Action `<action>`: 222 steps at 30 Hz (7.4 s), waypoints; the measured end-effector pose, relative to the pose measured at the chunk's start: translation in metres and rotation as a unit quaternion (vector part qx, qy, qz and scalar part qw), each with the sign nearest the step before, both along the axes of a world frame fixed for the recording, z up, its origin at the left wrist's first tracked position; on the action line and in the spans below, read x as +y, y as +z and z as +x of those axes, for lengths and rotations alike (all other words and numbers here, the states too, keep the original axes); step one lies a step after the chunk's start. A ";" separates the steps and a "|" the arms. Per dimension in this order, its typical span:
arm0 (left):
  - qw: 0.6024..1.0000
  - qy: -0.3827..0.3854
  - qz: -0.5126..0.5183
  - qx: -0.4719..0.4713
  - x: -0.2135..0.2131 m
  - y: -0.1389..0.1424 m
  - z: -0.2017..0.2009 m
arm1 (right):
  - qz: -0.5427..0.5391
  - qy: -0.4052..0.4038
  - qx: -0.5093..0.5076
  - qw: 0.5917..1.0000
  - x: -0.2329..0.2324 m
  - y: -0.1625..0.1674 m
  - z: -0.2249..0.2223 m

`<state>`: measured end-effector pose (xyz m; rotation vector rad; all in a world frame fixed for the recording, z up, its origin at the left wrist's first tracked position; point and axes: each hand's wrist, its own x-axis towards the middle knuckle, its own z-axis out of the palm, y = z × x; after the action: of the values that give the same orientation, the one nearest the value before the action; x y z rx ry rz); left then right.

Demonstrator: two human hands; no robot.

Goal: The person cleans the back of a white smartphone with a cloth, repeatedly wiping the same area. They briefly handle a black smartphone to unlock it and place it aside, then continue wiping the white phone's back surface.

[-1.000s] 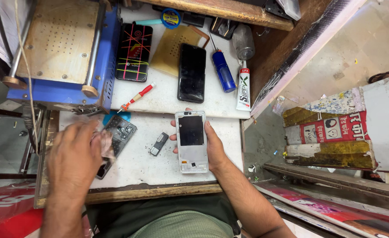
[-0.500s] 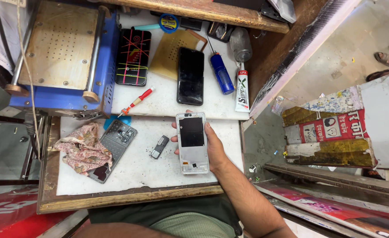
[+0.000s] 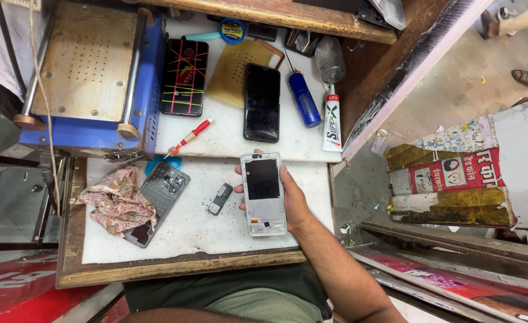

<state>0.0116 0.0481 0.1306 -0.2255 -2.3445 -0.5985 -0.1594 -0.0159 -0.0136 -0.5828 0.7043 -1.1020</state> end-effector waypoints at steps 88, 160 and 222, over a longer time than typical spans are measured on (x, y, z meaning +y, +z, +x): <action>0.793 0.605 0.005 -0.072 -0.096 -0.109 0.002 | 0.092 -0.036 0.071 0.993 0.005 -0.008 0.009; 0.844 0.529 0.029 -0.080 -0.072 -0.117 -0.008 | 0.073 -0.063 -0.031 0.995 0.005 -0.013 0.004; 0.912 0.397 0.056 -0.083 -0.019 -0.106 -0.029 | -0.014 -0.020 -0.114 0.993 -0.001 0.001 0.001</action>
<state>-0.0170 0.0292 0.0244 0.8284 -2.2793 -0.3401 -0.1584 -0.0164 -0.0126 -0.4599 0.5052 -1.1952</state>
